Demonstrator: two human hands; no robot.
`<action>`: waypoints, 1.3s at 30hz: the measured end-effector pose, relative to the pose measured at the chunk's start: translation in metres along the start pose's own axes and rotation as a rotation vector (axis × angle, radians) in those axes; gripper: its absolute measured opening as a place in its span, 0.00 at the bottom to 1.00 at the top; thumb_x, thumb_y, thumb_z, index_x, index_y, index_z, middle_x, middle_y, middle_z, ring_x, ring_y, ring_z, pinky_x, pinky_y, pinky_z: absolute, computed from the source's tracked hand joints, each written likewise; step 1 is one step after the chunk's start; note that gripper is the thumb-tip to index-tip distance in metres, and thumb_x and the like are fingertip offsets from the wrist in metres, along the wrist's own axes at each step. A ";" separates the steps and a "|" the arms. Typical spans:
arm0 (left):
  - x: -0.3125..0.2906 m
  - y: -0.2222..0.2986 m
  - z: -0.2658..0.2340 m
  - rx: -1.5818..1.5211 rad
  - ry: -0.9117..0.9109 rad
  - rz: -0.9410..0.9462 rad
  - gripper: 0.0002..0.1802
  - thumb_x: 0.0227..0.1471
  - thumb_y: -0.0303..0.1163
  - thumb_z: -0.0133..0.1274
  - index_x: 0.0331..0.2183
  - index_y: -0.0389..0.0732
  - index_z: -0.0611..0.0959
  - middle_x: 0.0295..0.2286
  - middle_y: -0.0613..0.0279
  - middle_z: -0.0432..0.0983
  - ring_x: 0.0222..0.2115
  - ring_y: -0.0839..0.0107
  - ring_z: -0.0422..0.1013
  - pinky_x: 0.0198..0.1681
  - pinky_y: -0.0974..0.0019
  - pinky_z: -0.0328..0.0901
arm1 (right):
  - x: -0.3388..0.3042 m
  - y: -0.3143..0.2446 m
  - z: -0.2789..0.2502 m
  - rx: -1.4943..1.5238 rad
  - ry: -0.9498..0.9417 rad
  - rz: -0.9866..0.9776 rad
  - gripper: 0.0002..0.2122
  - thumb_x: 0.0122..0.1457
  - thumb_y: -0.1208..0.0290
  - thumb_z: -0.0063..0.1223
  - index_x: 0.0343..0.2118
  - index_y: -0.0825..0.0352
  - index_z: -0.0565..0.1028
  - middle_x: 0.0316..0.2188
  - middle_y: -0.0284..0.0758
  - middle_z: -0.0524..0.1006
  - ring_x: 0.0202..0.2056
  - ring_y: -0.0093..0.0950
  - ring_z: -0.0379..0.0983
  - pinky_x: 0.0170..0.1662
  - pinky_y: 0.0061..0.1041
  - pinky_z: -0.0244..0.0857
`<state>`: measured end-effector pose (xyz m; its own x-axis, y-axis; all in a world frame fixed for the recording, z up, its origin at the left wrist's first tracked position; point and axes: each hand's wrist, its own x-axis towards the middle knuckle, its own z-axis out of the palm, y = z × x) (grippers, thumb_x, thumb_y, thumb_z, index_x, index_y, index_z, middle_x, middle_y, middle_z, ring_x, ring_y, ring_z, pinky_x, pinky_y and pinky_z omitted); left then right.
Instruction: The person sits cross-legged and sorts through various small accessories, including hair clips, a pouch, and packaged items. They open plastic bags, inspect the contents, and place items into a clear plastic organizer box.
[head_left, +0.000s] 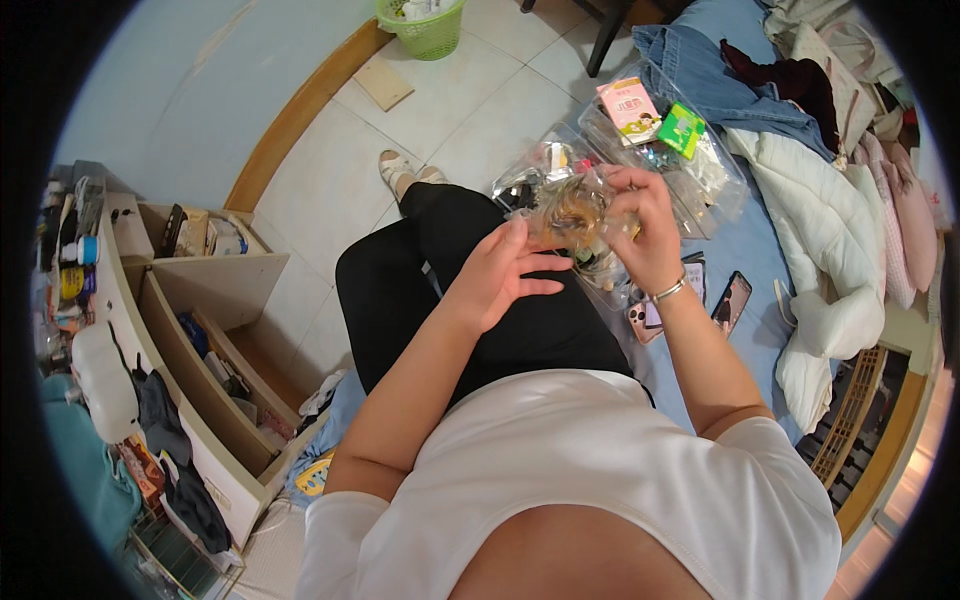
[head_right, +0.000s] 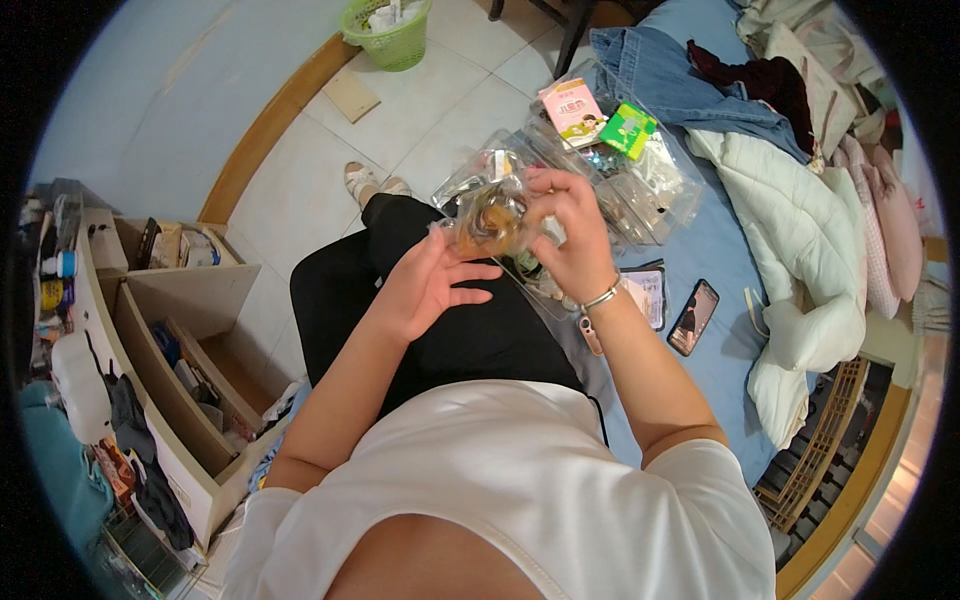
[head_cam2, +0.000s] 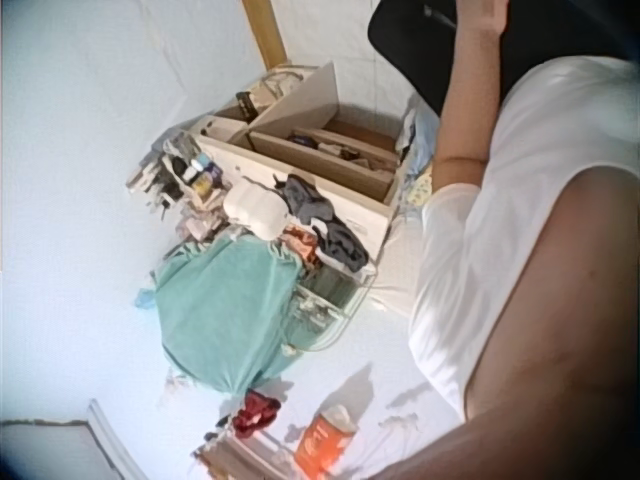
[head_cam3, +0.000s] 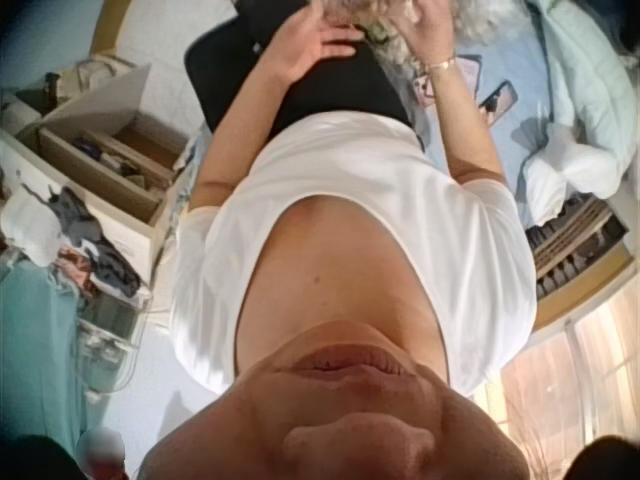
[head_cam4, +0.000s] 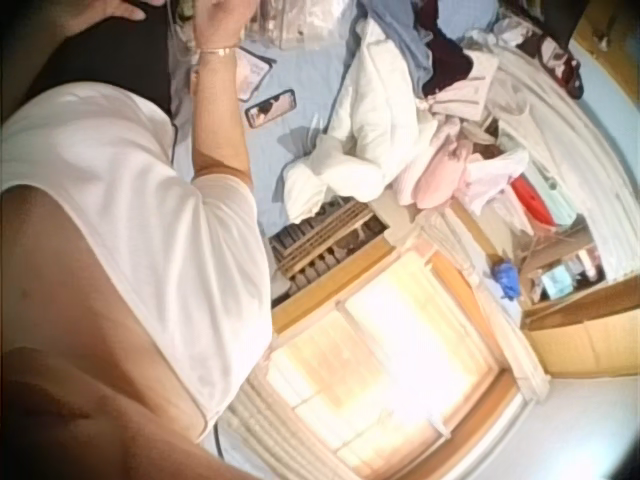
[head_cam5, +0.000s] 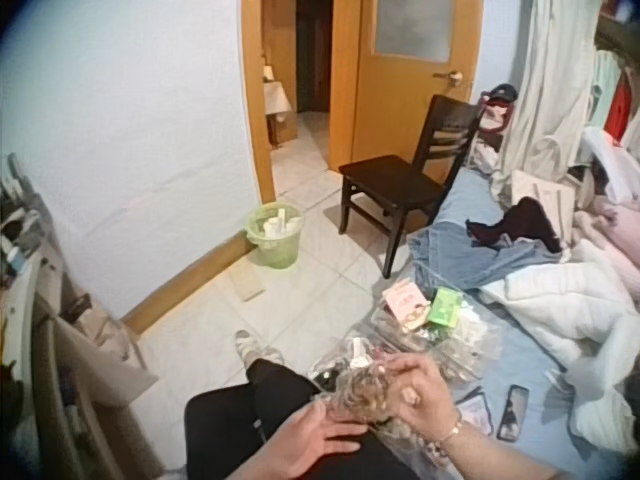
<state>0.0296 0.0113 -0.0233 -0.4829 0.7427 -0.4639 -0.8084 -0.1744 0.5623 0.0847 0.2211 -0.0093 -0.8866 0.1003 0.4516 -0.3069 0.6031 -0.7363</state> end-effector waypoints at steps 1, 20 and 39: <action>-0.001 0.004 0.002 -0.136 -0.065 -0.049 0.24 0.59 0.41 0.45 0.53 0.39 0.65 0.45 0.56 0.70 0.41 0.68 0.72 0.41 0.61 0.70 | -0.004 -0.003 0.004 0.002 -0.014 -0.046 0.13 0.39 0.86 0.58 0.26 0.64 0.69 0.41 0.37 0.68 0.52 0.40 0.65 0.52 0.34 0.62; -0.006 -0.009 -0.001 0.135 0.056 0.279 0.30 0.51 0.23 0.52 0.55 0.41 0.63 0.45 0.61 0.70 0.43 0.71 0.70 0.42 0.66 0.70 | -0.031 -0.015 0.028 0.827 0.027 0.663 0.22 0.57 0.73 0.53 0.54 0.67 0.62 0.45 0.34 0.70 0.48 0.25 0.67 0.48 0.25 0.65; 0.000 -0.021 -0.020 -0.022 0.086 0.303 0.21 0.62 0.43 0.40 0.49 0.38 0.69 0.43 0.55 0.73 0.42 0.63 0.73 0.46 0.55 0.69 | -0.040 -0.005 0.031 0.708 0.000 0.661 0.11 0.53 0.78 0.58 0.38 0.66 0.71 0.31 0.26 0.72 0.32 0.15 0.68 0.34 0.15 0.65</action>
<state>0.0401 0.0022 -0.0487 -0.7290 0.5972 -0.3345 -0.6299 -0.3940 0.6693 0.1113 0.1896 -0.0389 -0.9550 0.2482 -0.1625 0.1160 -0.1919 -0.9745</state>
